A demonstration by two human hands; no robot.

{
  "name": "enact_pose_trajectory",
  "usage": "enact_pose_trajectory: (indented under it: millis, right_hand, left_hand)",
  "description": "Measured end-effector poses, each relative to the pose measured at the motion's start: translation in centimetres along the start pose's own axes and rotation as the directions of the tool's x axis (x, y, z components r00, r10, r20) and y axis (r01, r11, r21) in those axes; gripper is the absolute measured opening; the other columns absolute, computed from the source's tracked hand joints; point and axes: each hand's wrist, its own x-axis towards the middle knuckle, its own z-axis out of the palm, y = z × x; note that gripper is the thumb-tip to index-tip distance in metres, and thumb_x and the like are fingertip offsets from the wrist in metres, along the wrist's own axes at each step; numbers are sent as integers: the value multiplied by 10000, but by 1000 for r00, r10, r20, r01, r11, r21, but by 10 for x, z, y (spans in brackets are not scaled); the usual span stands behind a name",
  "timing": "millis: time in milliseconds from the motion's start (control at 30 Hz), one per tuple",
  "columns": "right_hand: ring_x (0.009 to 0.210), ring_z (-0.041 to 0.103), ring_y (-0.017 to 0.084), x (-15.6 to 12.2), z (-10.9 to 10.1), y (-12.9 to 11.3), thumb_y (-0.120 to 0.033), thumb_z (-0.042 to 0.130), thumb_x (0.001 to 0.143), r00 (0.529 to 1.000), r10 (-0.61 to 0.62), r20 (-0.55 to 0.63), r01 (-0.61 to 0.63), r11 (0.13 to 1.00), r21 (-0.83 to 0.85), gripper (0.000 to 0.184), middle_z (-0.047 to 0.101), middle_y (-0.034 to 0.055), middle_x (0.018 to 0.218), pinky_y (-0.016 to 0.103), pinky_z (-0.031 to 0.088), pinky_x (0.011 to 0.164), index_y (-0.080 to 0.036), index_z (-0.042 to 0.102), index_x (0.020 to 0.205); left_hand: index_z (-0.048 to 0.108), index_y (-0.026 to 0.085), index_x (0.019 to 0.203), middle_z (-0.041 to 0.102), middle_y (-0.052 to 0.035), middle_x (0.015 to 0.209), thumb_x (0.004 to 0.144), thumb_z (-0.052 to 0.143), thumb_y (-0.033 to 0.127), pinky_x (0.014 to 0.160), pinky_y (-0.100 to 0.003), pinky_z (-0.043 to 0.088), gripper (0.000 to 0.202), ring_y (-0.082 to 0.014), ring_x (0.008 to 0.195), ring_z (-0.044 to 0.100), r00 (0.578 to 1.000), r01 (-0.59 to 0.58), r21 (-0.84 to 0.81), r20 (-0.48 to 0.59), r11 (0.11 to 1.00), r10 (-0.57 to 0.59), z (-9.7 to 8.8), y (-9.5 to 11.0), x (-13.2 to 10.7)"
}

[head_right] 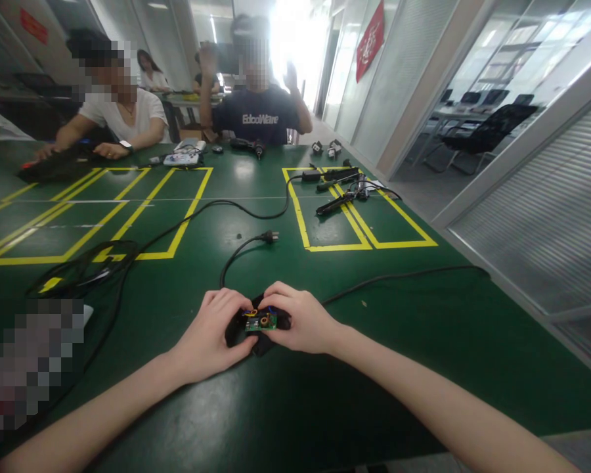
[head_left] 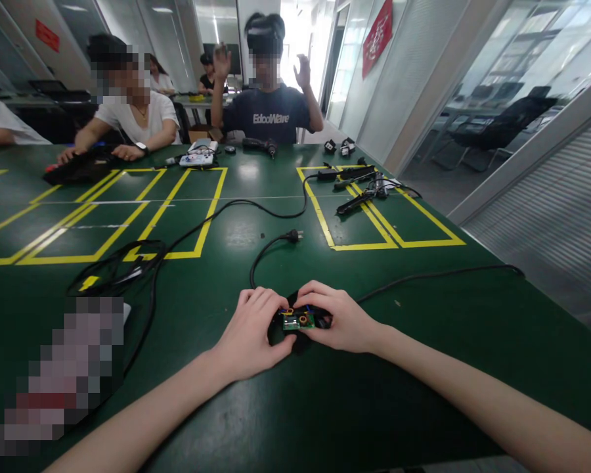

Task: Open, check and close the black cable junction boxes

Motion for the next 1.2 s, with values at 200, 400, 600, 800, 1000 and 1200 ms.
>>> enact_pose_trajectory:
  millis: [200,400,600,800,1000,1200]
  right_hand:
    - [878,677,184,0,1,0,-193,724,836,999,-14,-51,16,999,41,237,674,71,1074,274,562,713,-219,674,1066]
    - [875,666,180,3,-1,6,-214,737,852,1000,-20,-24,21,998,53,226,664,75,1078,262,554,677,-211,683,1071]
    - [856,669,181,4,-3,14,-338,766,869,998,26,-51,-26,1000,12,312,675,86,1110,252,517,613,-216,686,1145]
    - [565,533,126,9,-17,31,-633,882,691,990,132,-42,-139,959,-248,543,600,-31,669,249,341,550,-185,705,944]
    - [517,437,102,8,-29,42,-712,818,717,987,157,33,-143,957,-253,562,522,-58,569,246,267,540,-187,619,735]
    - [677,619,153,5,-36,39,-463,705,883,993,55,107,-36,984,-176,299,715,37,847,253,429,632,-180,675,975]
  left_hand:
    - [630,206,1046,697,-62,1075,817,653,257,1065,-536,395,235,-279,1075,639,1000,-29,86,-8,996,29,-6,-13,4]
    - [636,217,1241,633,-130,1404,828,690,301,1233,-613,280,425,-351,1424,501,998,-37,78,49,996,33,-7,-34,4]
    - [504,213,1483,552,-149,1544,839,784,433,1290,-636,158,736,-350,1530,382,986,-75,5,152,997,73,-14,-44,6]
    - [561,224,1428,553,-145,1546,794,827,570,1287,-623,205,770,-340,1526,395,990,-55,-59,129,997,62,-16,-59,8]
    - [595,240,1382,548,-153,1513,764,859,554,1202,-557,410,742,-347,1433,505,999,-32,-72,18,997,33,-16,-58,5]
    - [674,230,1205,630,-112,1290,776,854,477,1024,-505,539,527,-321,1200,627,999,22,-30,-35,999,-23,-20,-53,7]
